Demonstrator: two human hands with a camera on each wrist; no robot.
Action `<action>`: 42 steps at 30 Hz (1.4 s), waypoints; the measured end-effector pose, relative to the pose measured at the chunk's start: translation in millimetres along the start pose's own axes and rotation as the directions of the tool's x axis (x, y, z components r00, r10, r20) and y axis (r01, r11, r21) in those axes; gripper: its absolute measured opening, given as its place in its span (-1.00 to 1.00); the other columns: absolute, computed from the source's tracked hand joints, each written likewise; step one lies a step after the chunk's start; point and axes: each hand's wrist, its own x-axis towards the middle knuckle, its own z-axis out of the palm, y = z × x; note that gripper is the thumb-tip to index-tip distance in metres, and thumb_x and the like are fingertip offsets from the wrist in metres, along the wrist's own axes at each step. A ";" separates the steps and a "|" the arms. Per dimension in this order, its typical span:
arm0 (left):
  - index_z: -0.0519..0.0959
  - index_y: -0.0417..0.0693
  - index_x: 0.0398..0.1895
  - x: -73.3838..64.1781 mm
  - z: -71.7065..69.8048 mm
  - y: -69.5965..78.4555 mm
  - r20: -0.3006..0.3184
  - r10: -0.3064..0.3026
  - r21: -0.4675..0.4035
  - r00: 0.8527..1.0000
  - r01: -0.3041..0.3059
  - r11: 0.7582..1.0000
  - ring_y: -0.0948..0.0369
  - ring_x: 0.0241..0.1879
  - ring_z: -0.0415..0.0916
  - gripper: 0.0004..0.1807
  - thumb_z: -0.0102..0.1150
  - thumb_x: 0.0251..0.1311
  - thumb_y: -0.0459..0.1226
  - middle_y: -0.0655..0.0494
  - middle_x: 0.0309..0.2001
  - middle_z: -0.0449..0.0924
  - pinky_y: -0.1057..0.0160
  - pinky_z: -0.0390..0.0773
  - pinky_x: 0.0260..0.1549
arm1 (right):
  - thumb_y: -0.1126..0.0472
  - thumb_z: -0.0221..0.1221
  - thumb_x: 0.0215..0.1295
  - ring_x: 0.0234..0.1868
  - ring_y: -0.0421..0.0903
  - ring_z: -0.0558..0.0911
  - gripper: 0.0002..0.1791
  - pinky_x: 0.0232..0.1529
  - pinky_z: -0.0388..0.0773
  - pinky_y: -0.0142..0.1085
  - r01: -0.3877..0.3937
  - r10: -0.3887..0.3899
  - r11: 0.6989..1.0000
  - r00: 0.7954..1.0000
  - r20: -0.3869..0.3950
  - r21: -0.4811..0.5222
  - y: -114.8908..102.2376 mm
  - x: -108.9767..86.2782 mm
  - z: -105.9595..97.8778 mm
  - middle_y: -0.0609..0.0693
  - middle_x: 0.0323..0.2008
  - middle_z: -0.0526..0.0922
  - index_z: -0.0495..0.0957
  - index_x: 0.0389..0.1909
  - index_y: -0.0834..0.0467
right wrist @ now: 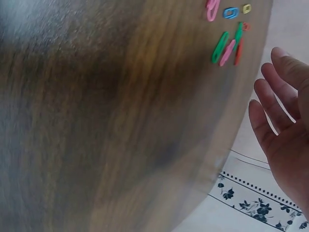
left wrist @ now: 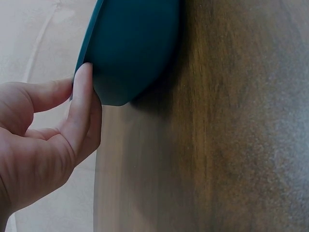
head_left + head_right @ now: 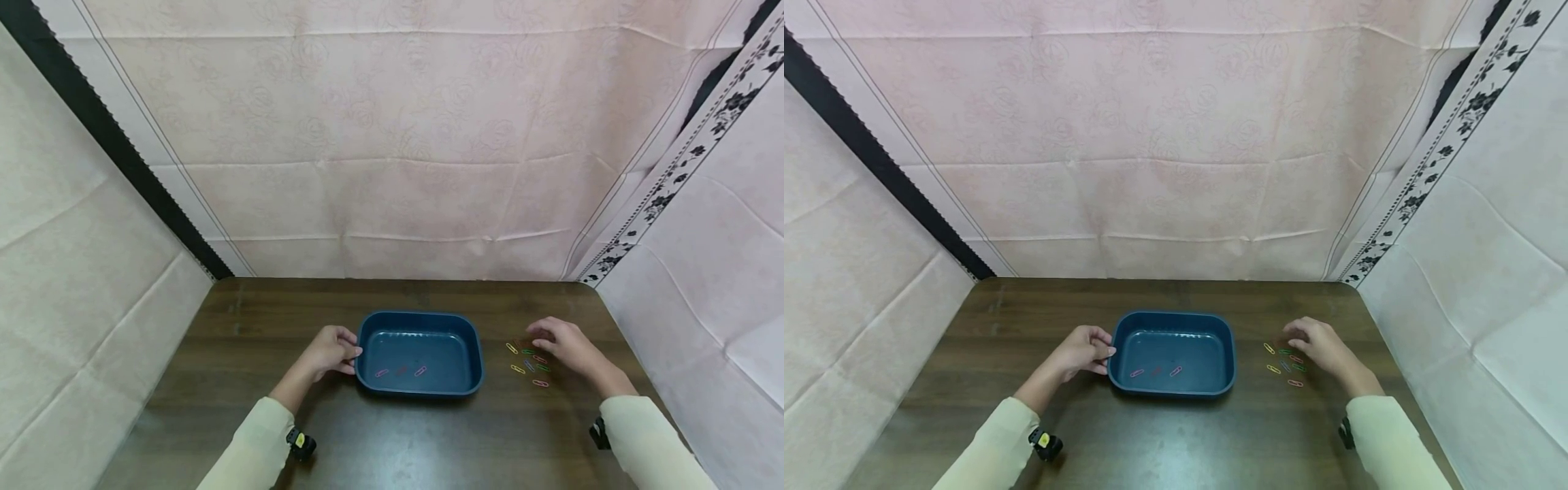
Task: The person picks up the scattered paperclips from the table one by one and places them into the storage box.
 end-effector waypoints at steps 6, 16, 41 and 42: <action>0.50 -0.37 0.05 -0.3 0.7 1.5 0.000 -0.002 0.002 1.000 0.002 1.000 0.11 -0.47 0.64 -0.76 0.22 0.39 -0.44 -0.26 -0.22 0.65 0.15 0.81 -0.36 | 0.36 0.35 0.29 -0.22 -0.10 0.63 -0.81 -0.22 0.62 -0.16 0.013 -0.013 1.000 1.000 0.007 -0.008 10.9 3.2 6.7 0.01 -0.18 0.70 0.70 -0.09 0.16; 0.50 -0.36 0.03 -0.3 0.1 1.1 0.001 -0.004 0.008 1.000 0.004 1.000 0.11 -0.45 0.64 -0.78 0.21 0.40 -0.43 -0.28 -0.19 0.64 0.15 0.81 -0.36 | 0.35 0.40 0.23 -0.29 -0.16 0.60 -0.86 -0.27 0.60 -0.25 0.040 -0.040 0.999 0.999 0.003 -0.031 17.7 7.3 16.9 -0.04 -0.28 0.66 0.71 -0.21 0.13; 0.49 -0.35 0.04 -1.0 0.6 0.8 -0.006 0.001 0.007 1.000 -0.001 1.000 0.11 -0.45 0.65 -0.77 0.22 0.39 -0.43 -0.31 -0.18 0.64 0.15 0.81 -0.35 | 0.35 0.35 0.29 -0.37 -0.24 0.47 -0.80 -0.34 0.50 -0.30 0.012 -0.006 0.995 0.998 0.064 -0.096 17.4 14.1 19.8 -0.17 -0.43 0.52 0.58 -0.41 0.01; 0.49 -0.35 0.04 -0.9 0.6 0.7 -0.005 0.003 0.004 1.000 -0.003 1.000 0.11 -0.46 0.65 -0.77 0.22 0.39 -0.44 -0.31 -0.18 0.64 0.15 0.81 -0.36 | 0.35 0.35 0.30 -0.37 -0.24 0.47 -0.81 -0.34 0.49 -0.30 0.009 -0.003 0.995 0.998 0.065 -0.096 16.7 13.8 19.6 -0.17 -0.43 0.52 0.58 -0.41 0.02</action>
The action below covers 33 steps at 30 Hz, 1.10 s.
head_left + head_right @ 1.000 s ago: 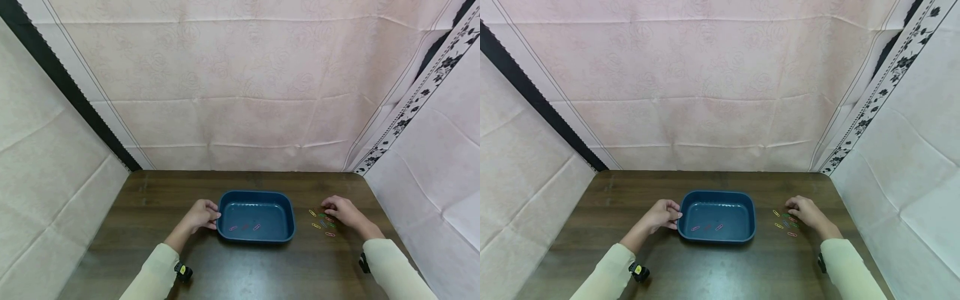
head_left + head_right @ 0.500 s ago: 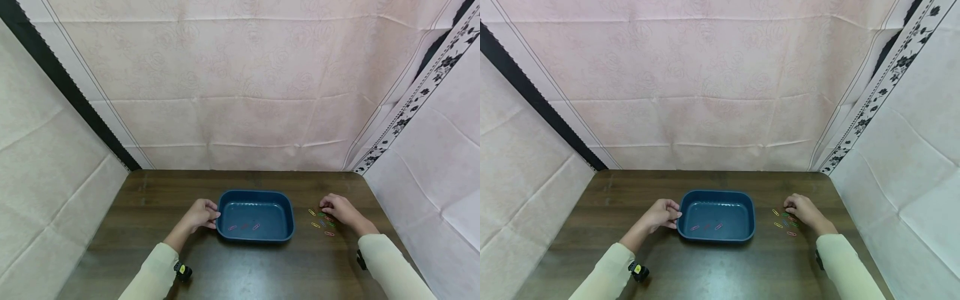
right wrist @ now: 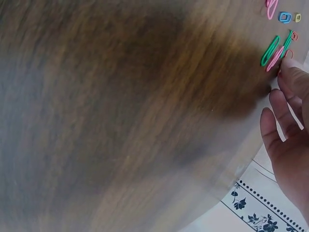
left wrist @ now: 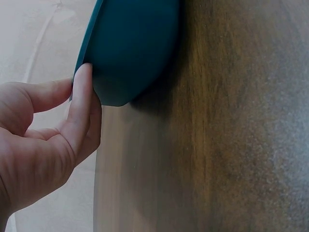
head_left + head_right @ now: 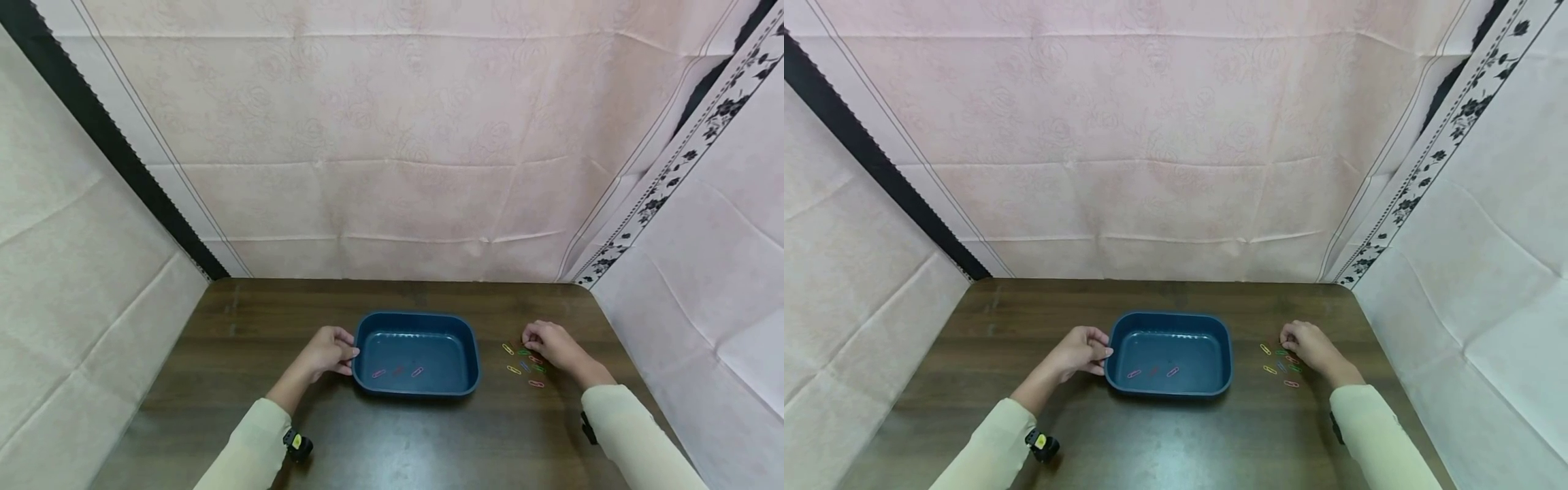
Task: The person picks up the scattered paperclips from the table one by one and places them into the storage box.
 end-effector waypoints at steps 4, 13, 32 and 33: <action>0.50 -0.34 0.04 0.0 -0.3 -0.8 0.001 -0.001 0.001 1.000 0.001 1.000 0.11 -0.46 0.65 -0.78 0.21 0.41 -0.43 -0.31 -0.18 0.64 0.15 0.81 -0.37 | 0.35 0.34 0.30 -0.37 -0.24 0.47 -0.82 -0.34 0.49 -0.30 -0.003 0.003 1.000 1.000 -0.001 -0.005 -2.2 -0.5 -0.7 -0.18 -0.43 0.52 0.59 -0.40 0.02; 0.50 -0.35 0.04 -1.8 0.7 1.0 -0.002 0.006 0.011 1.000 -0.006 1.000 0.11 -0.46 0.65 -0.78 0.20 0.41 -0.43 -0.31 -0.19 0.64 0.15 0.81 -0.36 | 0.35 0.35 0.29 -0.38 -0.27 0.48 -0.80 -0.35 0.51 -0.31 0.008 -0.008 1.000 1.000 -0.004 0.004 -2.3 -1.9 -0.5 -0.19 -0.43 0.53 0.58 -0.41 0.01; 0.50 -0.36 0.02 -1.4 -0.5 -0.6 0.001 0.008 0.002 1.000 -0.008 1.000 0.11 -0.46 0.64 -0.78 0.22 0.39 -0.44 -0.27 -0.22 0.63 0.15 0.81 -0.37 | 0.34 0.38 0.26 -0.40 -0.36 0.46 -0.83 -0.40 0.51 -0.39 0.097 -0.095 0.995 0.994 -0.051 0.028 -27.8 5.2 -19.8 -0.24 -0.44 0.55 0.62 -0.37 0.02; 0.50 -0.36 0.02 -1.3 -0.6 -0.9 0.002 0.009 -0.001 1.000 -0.009 1.000 0.12 -0.46 0.64 -0.78 0.22 0.39 -0.45 -0.27 -0.23 0.63 0.15 0.81 -0.38 | 0.35 0.39 0.25 -0.40 -0.36 0.46 -0.83 -0.41 0.51 -0.39 0.113 -0.111 0.993 0.992 -0.059 0.031 -30.9 5.8 -20.8 -0.24 -0.44 0.54 0.63 -0.36 0.04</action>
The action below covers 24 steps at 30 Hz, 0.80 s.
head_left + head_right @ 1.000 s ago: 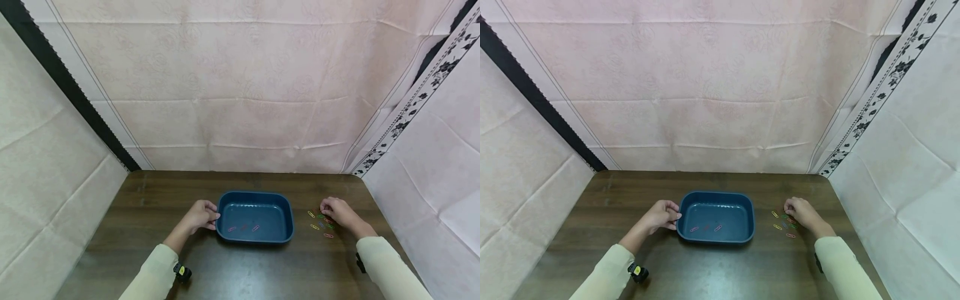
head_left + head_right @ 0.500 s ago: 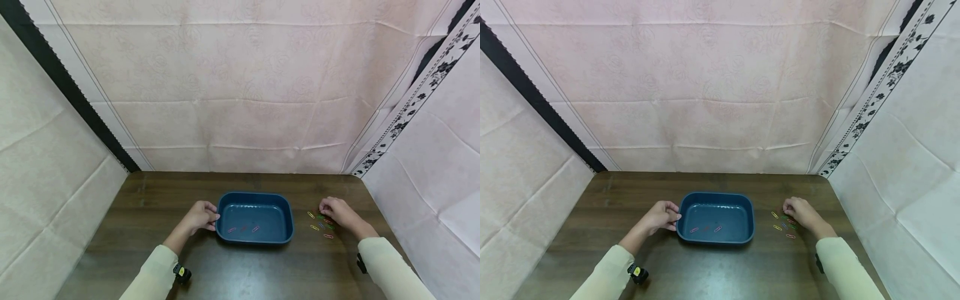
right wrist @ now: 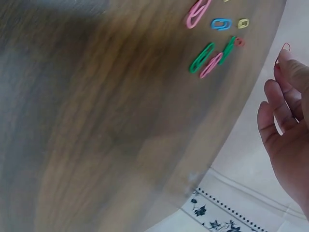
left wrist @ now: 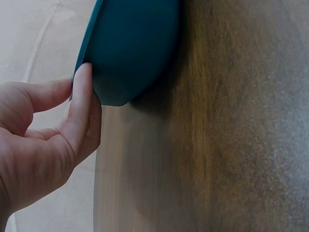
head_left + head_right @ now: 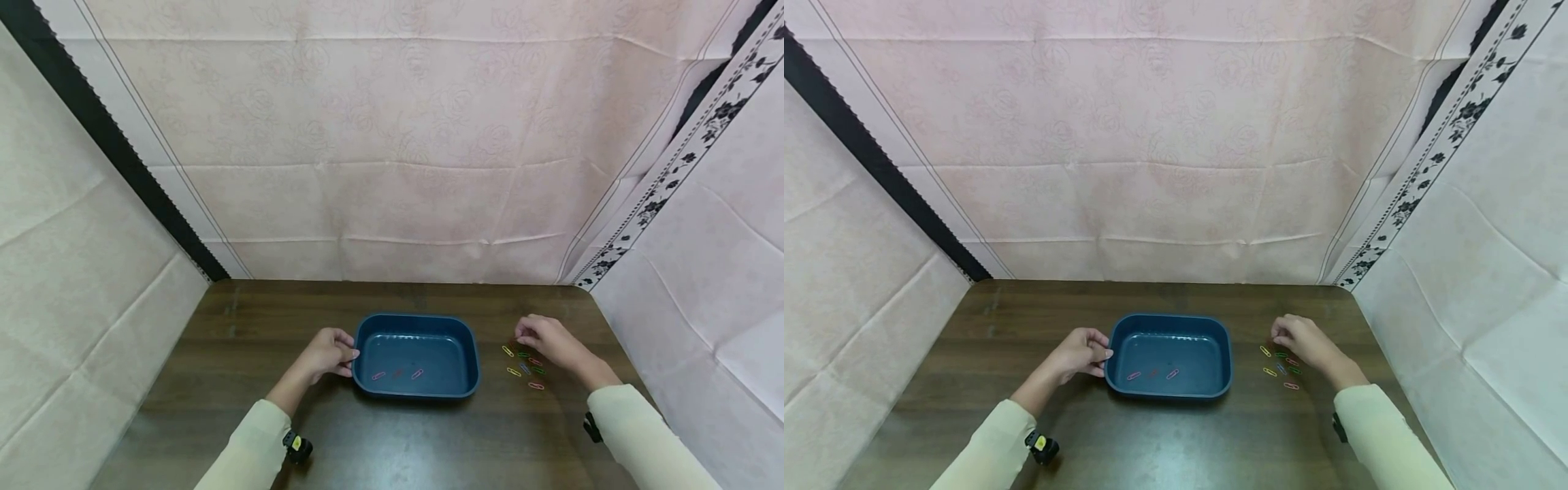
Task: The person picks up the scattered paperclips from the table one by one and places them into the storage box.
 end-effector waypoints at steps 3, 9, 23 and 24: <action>0.49 -0.39 0.03 -0.3 -0.4 -0.1 0.006 0.009 -0.001 1.000 -0.009 1.000 0.13 -0.48 0.64 -0.78 0.20 0.39 -0.46 -0.27 -0.24 0.64 0.16 0.80 -0.40 | 0.38 0.41 0.22 -0.40 -0.36 0.46 -0.84 -0.42 0.51 -0.40 0.036 -0.035 0.999 0.999 -0.023 0.009 -8.7 2.8 -2.8 -0.23 -0.45 0.54 0.64 -0.37 0.07; 0.50 -0.38 0.02 -0.2 -1.2 -1.1 -0.006 0.005 0.002 1.000 -0.005 1.000 0.12 -0.49 0.64 -0.78 0.21 0.39 -0.45 -0.23 -0.28 0.65 0.15 0.80 -0.40 | 0.37 0.39 0.26 -0.38 -0.35 0.49 -0.88 -0.38 0.56 -0.40 0.056 -0.056 0.998 0.998 0.003 0.031 -22.5 9.0 -7.6 -0.22 -0.40 0.56 0.66 -0.32 0.11; 0.49 -0.39 0.03 -0.2 -0.1 -1.1 -0.007 0.013 0.008 1.000 -0.013 1.000 0.11 -0.48 0.64 -0.78 0.20 0.40 -0.45 -0.23 -0.28 0.64 0.14 0.81 -0.39 | 0.30 0.35 0.33 -0.31 -0.32 0.55 -0.93 -0.30 0.63 -0.38 0.122 -0.125 0.990 0.992 0.034 0.063 -49.7 21.3 -22.0 -0.23 -0.32 0.60 0.65 -0.27 0.08; 0.50 -0.38 0.03 -0.1 0.2 -0.8 -0.007 0.010 0.003 1.000 -0.010 1.000 0.11 -0.48 0.64 -0.77 0.20 0.40 -0.45 -0.22 -0.29 0.64 0.14 0.81 -0.39 | 0.29 0.35 0.33 -0.30 -0.33 0.56 -0.93 -0.29 0.64 -0.38 0.123 -0.126 0.990 0.991 0.036 0.061 -51.9 22.1 -23.2 -0.24 -0.32 0.60 0.65 -0.27 0.07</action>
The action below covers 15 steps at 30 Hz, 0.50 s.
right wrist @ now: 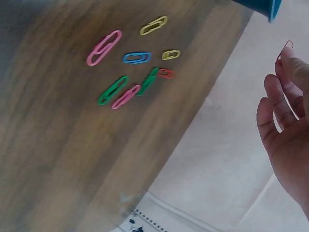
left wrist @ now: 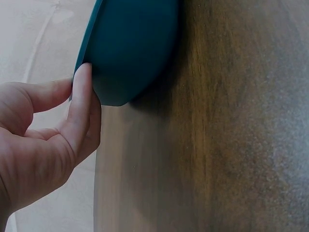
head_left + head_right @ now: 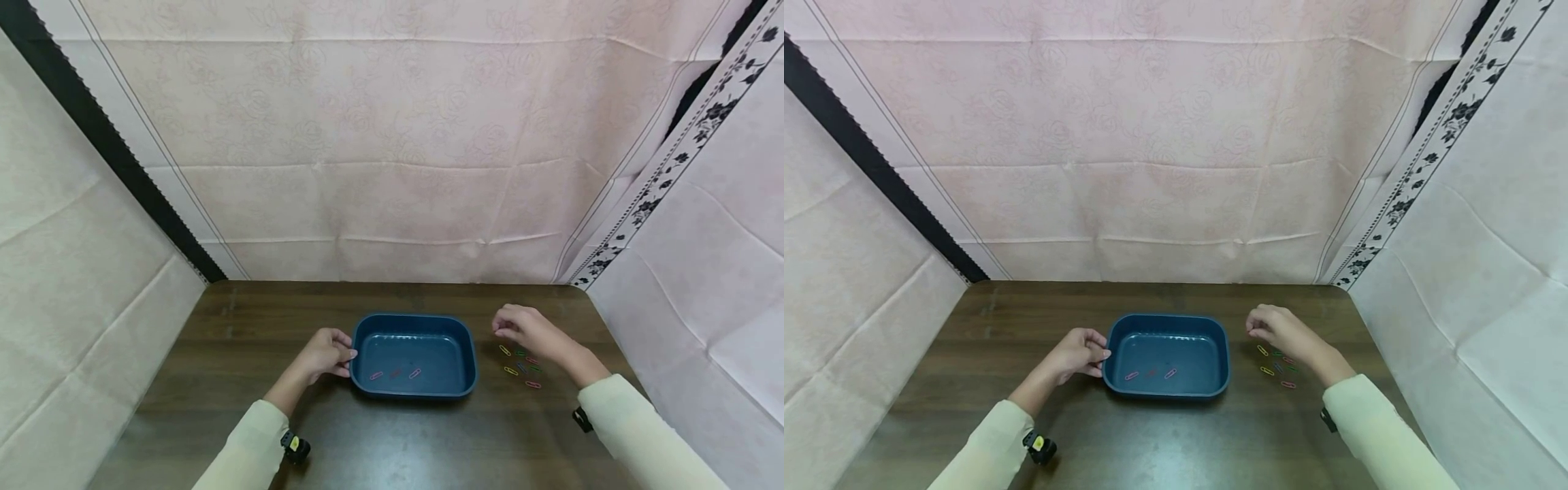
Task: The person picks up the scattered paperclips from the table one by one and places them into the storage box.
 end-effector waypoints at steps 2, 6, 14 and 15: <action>0.49 -0.39 0.03 -0.1 0.0 0.2 0.003 0.003 0.002 1.000 -0.003 1.000 0.11 -0.48 0.64 -0.77 0.20 0.40 -0.44 -0.22 -0.29 0.64 0.15 0.81 -0.39 | 0.24 0.34 0.34 -0.28 -0.32 0.59 -0.95 -0.26 0.66 -0.37 0.011 -0.011 1.000 1.000 0.002 -0.004 -4.5 2.6 -2.2 -0.24 -0.31 0.60 0.65 -0.28 0.05; 0.49 -0.39 0.04 -0.8 0.1 1.0 0.010 0.003 0.003 1.000 -0.003 1.000 0.12 -0.48 0.63 -0.76 0.21 0.39 -0.44 -0.23 -0.29 0.63 0.15 0.80 -0.39 | 0.25 0.34 0.35 -0.24 -0.30 0.62 -0.93 -0.22 0.69 -0.36 0.045 -0.045 0.999 0.999 0.008 0.009 -14.1 8.2 -6.0 -0.23 -0.30 0.61 0.65 -0.29 0.01; 0.50 -0.37 0.02 1.5 0.3 -0.3 0.006 0.000 -0.009 1.000 0.000 1.000 0.12 -0.50 0.62 -0.78 0.22 0.38 -0.45 -0.18 -0.33 0.61 0.15 0.80 -0.40 | 0.30 0.33 0.36 -0.25 -0.32 0.55 -0.86 -0.25 0.65 -0.39 0.091 -0.094 0.995 0.993 0.074 0.037 -32.3 20.8 -7.8 -0.25 -0.27 0.59 0.66 -0.26 -0.04; 0.50 -0.37 0.02 1.5 0.6 -0.4 0.005 0.000 -0.011 1.000 0.000 1.000 0.12 -0.50 0.62 -0.78 0.22 0.38 -0.45 -0.18 -0.34 0.61 0.15 0.80 -0.40 | 0.29 0.33 0.36 -0.25 -0.32 0.54 -0.89 -0.25 0.65 -0.39 0.100 -0.103 0.994 0.991 0.080 0.041 -34.0 22.3 -7.8 -0.25 -0.27 0.59 0.66 -0.26 -0.01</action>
